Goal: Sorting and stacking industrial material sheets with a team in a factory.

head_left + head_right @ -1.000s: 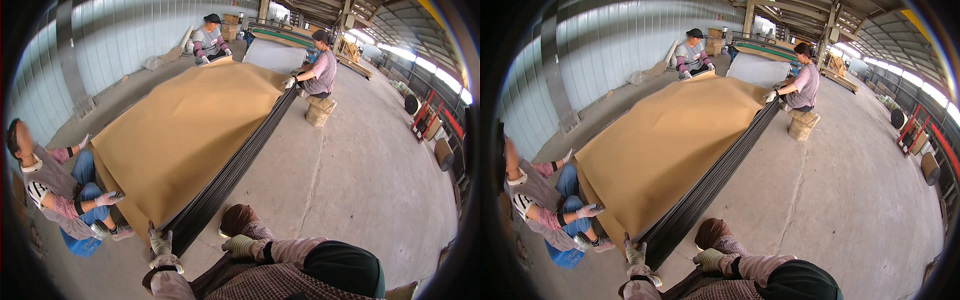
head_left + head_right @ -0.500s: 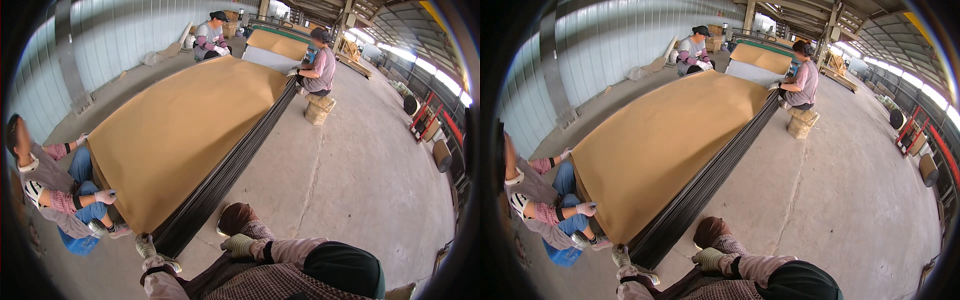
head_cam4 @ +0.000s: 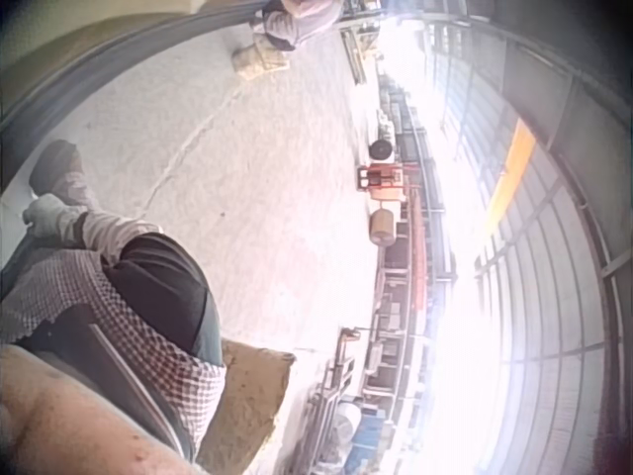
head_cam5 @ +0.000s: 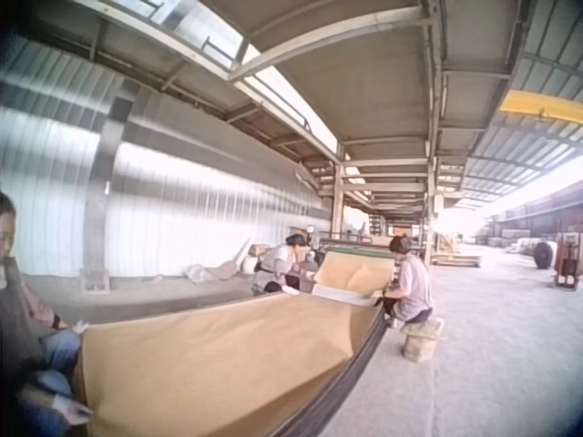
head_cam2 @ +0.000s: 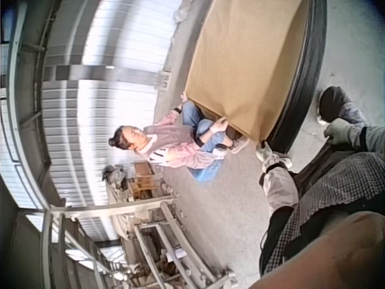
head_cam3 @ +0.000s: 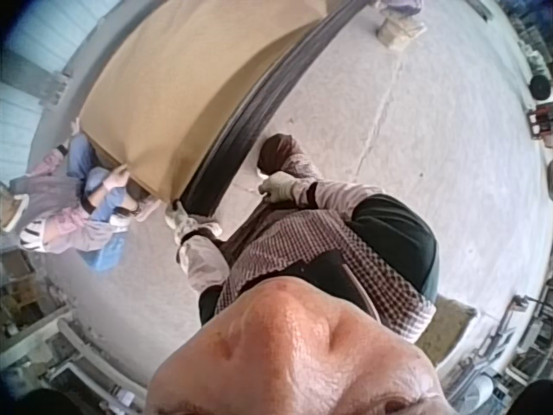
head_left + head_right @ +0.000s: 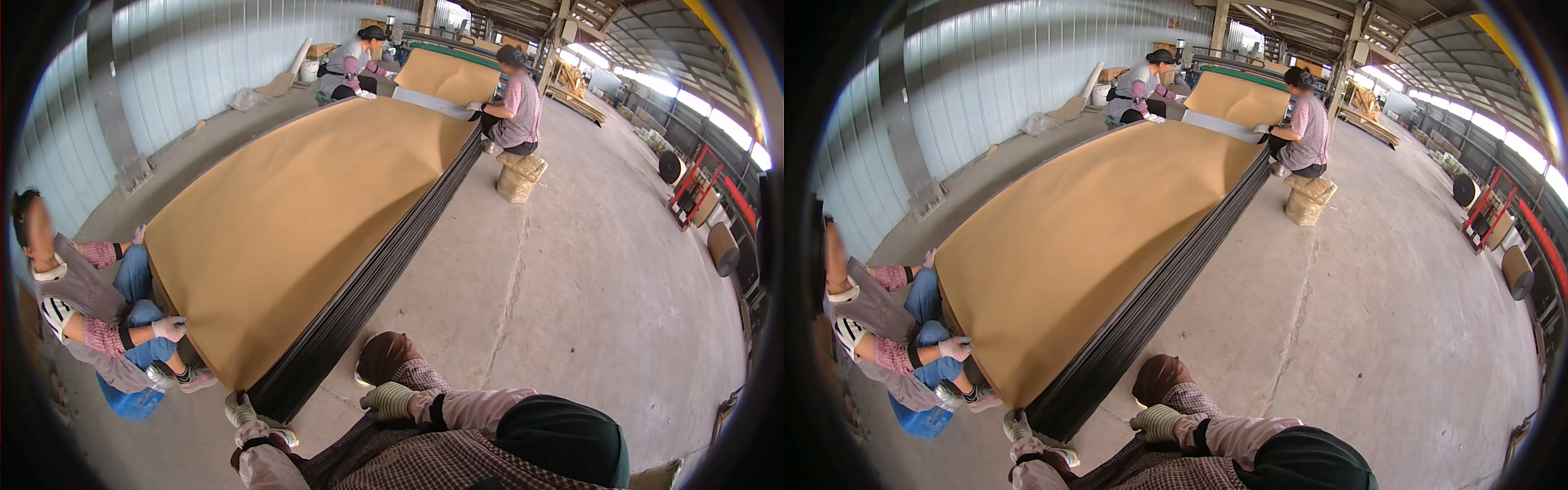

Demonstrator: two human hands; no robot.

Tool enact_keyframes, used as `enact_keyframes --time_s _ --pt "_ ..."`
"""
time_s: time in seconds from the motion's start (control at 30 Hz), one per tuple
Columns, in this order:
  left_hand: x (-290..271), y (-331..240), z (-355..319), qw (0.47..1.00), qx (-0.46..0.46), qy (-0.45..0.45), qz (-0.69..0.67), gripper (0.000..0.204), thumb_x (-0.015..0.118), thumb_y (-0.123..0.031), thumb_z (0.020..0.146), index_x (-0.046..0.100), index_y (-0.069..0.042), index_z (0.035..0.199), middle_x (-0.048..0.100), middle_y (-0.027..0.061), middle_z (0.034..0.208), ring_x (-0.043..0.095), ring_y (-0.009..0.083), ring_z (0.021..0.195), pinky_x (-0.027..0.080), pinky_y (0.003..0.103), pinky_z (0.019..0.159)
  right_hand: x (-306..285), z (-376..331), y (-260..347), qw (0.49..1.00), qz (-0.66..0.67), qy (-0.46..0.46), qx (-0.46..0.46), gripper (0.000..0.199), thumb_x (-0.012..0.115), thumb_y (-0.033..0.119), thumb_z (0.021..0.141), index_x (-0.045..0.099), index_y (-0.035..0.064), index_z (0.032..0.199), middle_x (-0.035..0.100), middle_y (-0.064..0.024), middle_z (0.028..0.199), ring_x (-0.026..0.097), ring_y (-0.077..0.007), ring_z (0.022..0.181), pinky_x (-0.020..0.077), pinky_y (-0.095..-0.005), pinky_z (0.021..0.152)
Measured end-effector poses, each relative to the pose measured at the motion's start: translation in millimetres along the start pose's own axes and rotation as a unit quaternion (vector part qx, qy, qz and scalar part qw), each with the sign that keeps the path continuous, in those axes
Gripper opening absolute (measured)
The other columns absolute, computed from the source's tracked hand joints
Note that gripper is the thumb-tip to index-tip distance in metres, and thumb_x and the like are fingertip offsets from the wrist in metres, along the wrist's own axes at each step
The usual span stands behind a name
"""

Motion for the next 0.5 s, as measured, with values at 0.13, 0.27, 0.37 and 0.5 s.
enact_keyframes --time_s 0.13,0.27,0.37,0.5 --pt "-1 0 -1 0.999 0.008 -0.025 -0.031 0.018 0.065 0.001 0.086 0.067 0.003 0.104 0.072 0.0107 0.09 0.067 0.0191 0.083 0.054 0.031 0.077 -4 -2 3 1.0 0.009 0.0 0.002 0.034 0.065 0.027 0.082 0.066 0.0053 0.108 0.069 -0.021 0.089 0.067 -0.0401 0.087 0.0527 -0.0468 0.074" --pt "11 -39 -12 0.992 -0.007 0.017 0.123 0.02 0.059 0.008 0.084 0.068 0.002 0.101 0.069 0.0081 0.096 0.066 0.0186 0.087 0.053 0.029 0.081 -3 -9 -8 1.0 0.006 -0.01 0.017 0.034 0.065 0.027 0.082 0.067 0.0056 0.109 0.069 -0.0209 0.09 0.067 -0.0399 0.087 0.0527 -0.0467 0.073" --pt "-31 35 6 0.995 0.011 -0.095 0.029 0.019 0.064 -0.003 0.084 0.069 -0.002 0.103 0.072 0.0076 0.091 0.064 0.0185 0.078 0.051 0.034 0.071 -3 5 14 1.0 0.005 -0.001 -0.021 0.034 0.065 0.027 0.082 0.067 0.0059 0.11 0.069 -0.021 0.09 0.067 -0.04 0.087 0.0527 -0.0468 0.074" --pt "-3 22 -7 0.997 -0.043 -0.041 -0.048 0.021 0.062 -0.001 0.085 0.069 -0.001 0.105 0.07 0.008 0.093 0.063 0.0206 0.084 0.051 0.033 0.08 -3 -4 -1 1.0 0.009 0.0 0.013 0.035 0.065 0.026 0.083 0.067 0.006 0.111 0.069 -0.0216 0.09 0.067 -0.0405 0.087 0.0524 -0.0473 0.074"
Point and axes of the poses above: each hand's wrist, its own z-axis towards the middle knuckle, its own x-axis out of the palm, y = z × x, the point moved 5 cm from there along z, towards the middle knuckle
